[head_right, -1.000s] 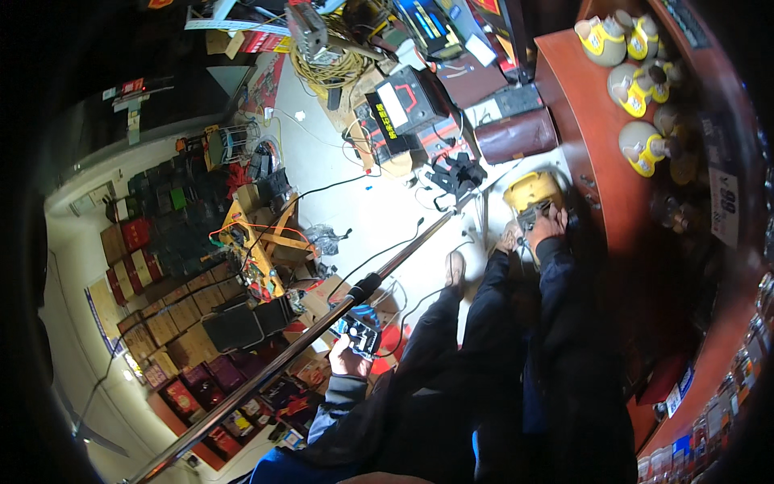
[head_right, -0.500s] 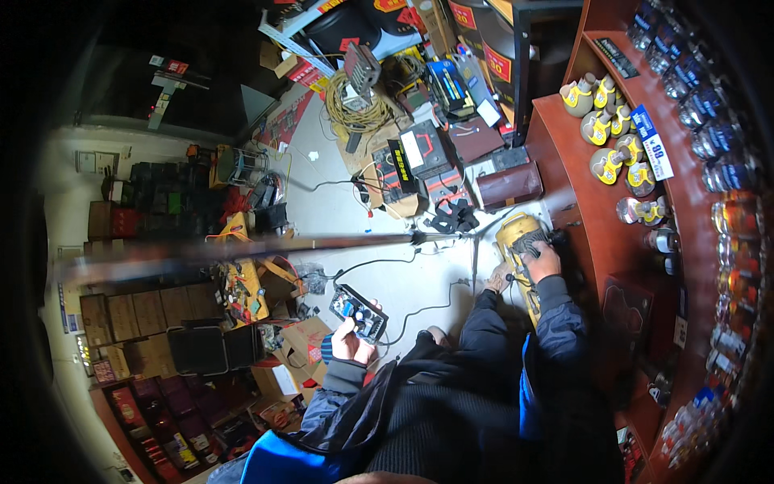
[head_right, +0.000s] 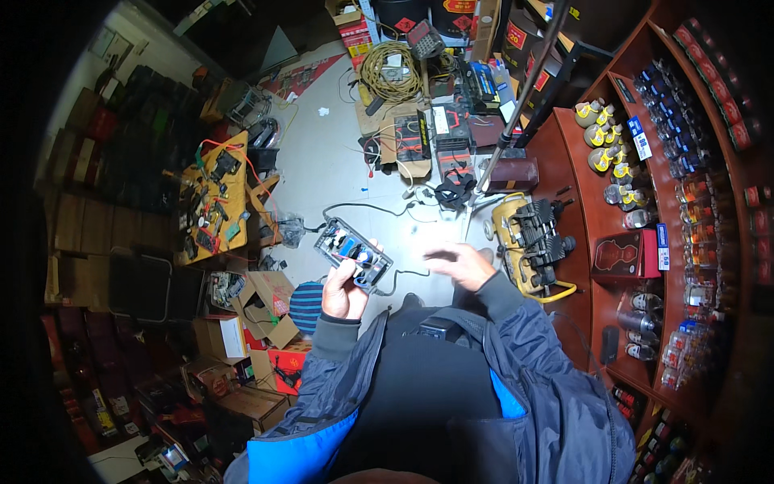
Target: The person sits on the floor and works on a small electronic device, opening its casing, manipulating internal components, and connecting wires. They handle a multimeter and other tools while testing and adjusting the device.
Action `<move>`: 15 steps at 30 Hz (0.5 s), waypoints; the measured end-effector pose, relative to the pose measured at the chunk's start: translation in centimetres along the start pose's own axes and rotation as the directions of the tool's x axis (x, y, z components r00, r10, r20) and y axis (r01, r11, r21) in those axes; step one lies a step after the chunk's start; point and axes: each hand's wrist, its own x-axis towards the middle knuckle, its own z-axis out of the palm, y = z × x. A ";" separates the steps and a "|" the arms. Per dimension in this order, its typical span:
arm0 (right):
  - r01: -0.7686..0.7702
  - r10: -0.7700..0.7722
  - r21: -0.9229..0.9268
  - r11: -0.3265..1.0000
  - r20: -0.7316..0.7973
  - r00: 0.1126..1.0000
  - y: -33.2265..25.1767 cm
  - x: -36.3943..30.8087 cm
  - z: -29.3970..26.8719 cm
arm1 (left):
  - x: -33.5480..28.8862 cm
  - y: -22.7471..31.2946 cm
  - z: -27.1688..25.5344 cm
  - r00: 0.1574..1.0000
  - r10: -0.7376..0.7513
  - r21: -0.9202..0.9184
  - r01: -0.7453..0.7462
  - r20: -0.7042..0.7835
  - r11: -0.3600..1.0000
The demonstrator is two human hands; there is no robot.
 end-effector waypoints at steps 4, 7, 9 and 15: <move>-0.053 -0.013 0.226 0.973 0.281 0.960 -6.5 1.2 9.4 | -2.8 2.2 -0.7 0.991 0.129 0.040 -0.127 -0.044 0.991; -0.080 0.038 0.108 0.991 0.344 0.938 -8.4 3.8 13.9 | -4.5 4.1 -1.9 0.984 0.139 -0.036 -0.144 -0.108 0.989; -0.113 0.022 0.213 0.971 0.388 0.921 -8.9 5.2 16.5 | -5.3 5.8 -3.0 0.959 0.241 -0.049 -0.250 -0.149 0.967; -0.108 0.024 0.138 0.984 0.502 0.865 -9.6 9.9 22.5 | -6.5 10.3 -5.7 0.898 0.351 0.040 -0.354 -0.265 0.934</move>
